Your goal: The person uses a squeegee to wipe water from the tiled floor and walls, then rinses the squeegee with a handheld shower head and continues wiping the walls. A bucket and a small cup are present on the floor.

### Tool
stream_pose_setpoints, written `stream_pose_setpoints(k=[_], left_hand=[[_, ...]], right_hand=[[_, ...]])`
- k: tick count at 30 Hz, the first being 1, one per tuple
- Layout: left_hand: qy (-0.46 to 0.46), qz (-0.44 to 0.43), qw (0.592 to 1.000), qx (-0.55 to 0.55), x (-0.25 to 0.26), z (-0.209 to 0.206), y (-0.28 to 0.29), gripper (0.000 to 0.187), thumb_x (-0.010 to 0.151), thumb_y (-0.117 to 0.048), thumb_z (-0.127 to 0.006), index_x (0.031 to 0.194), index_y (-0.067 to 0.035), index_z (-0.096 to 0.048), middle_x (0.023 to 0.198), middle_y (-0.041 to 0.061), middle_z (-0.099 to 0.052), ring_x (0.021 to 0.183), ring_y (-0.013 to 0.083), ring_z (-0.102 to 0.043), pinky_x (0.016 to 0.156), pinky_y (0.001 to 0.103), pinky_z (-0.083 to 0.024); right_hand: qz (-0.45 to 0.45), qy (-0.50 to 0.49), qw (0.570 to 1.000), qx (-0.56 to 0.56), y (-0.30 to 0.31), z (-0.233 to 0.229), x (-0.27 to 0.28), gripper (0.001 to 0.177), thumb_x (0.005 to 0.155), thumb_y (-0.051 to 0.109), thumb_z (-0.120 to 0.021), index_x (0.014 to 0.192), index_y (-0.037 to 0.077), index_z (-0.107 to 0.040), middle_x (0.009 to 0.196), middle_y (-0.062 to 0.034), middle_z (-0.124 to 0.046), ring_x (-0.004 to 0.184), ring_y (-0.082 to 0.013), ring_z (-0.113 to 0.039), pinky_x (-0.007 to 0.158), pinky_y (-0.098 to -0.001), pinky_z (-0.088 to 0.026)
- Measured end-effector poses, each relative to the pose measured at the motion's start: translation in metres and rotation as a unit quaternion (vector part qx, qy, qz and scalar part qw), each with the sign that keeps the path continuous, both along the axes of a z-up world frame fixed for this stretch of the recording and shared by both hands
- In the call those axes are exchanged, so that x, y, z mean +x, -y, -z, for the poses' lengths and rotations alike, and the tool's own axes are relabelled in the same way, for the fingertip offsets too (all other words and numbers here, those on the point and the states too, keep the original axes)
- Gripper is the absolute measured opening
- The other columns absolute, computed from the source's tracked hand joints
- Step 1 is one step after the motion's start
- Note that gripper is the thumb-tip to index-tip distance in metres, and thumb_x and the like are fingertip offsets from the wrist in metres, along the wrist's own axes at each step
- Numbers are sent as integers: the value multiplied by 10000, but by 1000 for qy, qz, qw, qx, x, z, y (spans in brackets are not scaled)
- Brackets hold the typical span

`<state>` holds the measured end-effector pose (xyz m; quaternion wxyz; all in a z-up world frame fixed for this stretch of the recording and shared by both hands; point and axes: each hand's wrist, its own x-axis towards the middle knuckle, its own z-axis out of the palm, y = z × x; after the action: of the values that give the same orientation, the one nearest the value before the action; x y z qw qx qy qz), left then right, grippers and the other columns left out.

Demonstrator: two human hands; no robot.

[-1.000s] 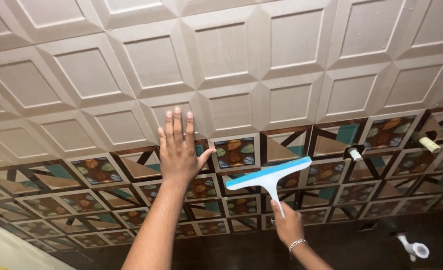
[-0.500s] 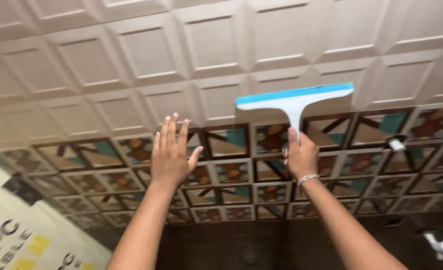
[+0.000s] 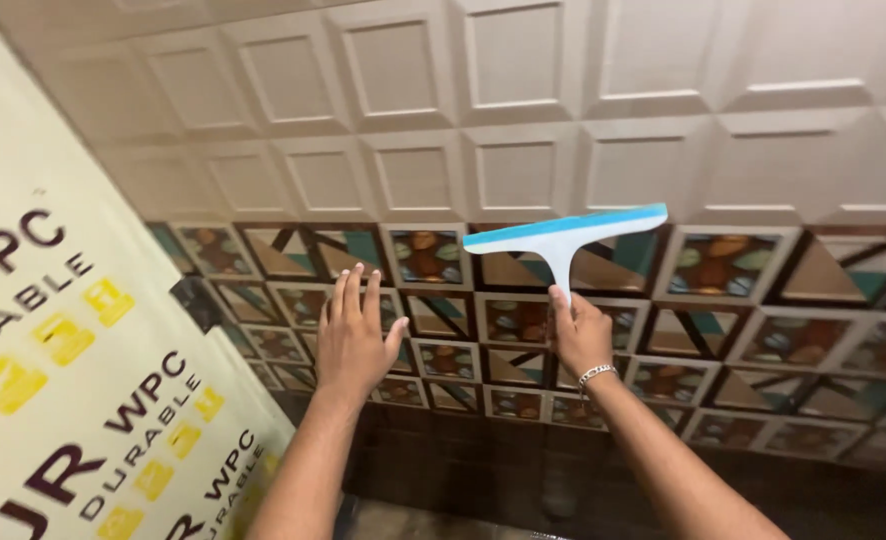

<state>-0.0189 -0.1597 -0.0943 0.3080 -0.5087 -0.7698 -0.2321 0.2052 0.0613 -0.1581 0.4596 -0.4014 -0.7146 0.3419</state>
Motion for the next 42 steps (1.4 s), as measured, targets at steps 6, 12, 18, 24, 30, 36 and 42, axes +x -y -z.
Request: stream_pose_setpoints(k=[6,12,18,24,30,36,42], left_hand=[[40,-48,998,-20,-26,3,28,742,873,-352,-753,1476,-47,-447,1554,173,-395,1465,364,-338,1104,541,-383],[70,-93,992,-51,-41,5,32,745,858,-352,-753,1456,-41,-435,1542,178,-381,1466,354,-321,1108,541,-363],[42,-86,994,-45,-67,19,36,732,873,-357,-748,1469,-54,-449,1528,176,-424,1463,347,-356,1125,527,-385],[39,-83,992,-84,-136,16,36,770,839,-338,-763,1475,-56,-432,1535,187,-401,1438,365,-356,1084,578,-383],[0,-8,998,-64,-208,20,43,729,832,-285,-755,1458,-61,-457,1528,181,-426,1416,370,-397,1048,564,-406],[-61,76,995,-27,-266,26,60,632,872,-276,-733,1424,-64,-508,1470,154,-505,1387,346,-471,1088,517,-429],[-36,127,989,-60,-296,48,62,453,891,-294,-726,1262,-59,-618,1222,117,-678,1148,296,-647,898,465,-534]], right_hand=[[-101,-25,993,-54,-1,11,-43,657,1058,598,-488,750,26,-588,623,-47,-550,575,-131,-540,535,-309,-478],[-242,-73,962,-104,7,16,-72,640,1017,641,-333,800,76,-543,619,-37,-586,528,-144,-604,482,-305,-489],[-210,7,972,-102,16,30,-108,581,1032,584,-371,815,82,-567,610,-29,-573,518,-137,-595,488,-317,-513],[-153,35,984,-83,41,40,-144,589,1058,532,-410,808,37,-609,567,-14,-552,500,-148,-559,476,-348,-467],[-72,39,997,8,84,45,-203,517,1059,459,-461,976,11,-705,570,-109,-588,513,-219,-592,530,-389,-458],[-96,161,979,-82,126,35,-270,484,1031,502,-436,1047,115,-726,599,-149,-668,530,-285,-660,545,-432,-522],[-82,341,933,75,141,43,-291,488,1027,527,-462,936,113,-705,675,-168,-687,687,-382,-671,659,-507,-529]])
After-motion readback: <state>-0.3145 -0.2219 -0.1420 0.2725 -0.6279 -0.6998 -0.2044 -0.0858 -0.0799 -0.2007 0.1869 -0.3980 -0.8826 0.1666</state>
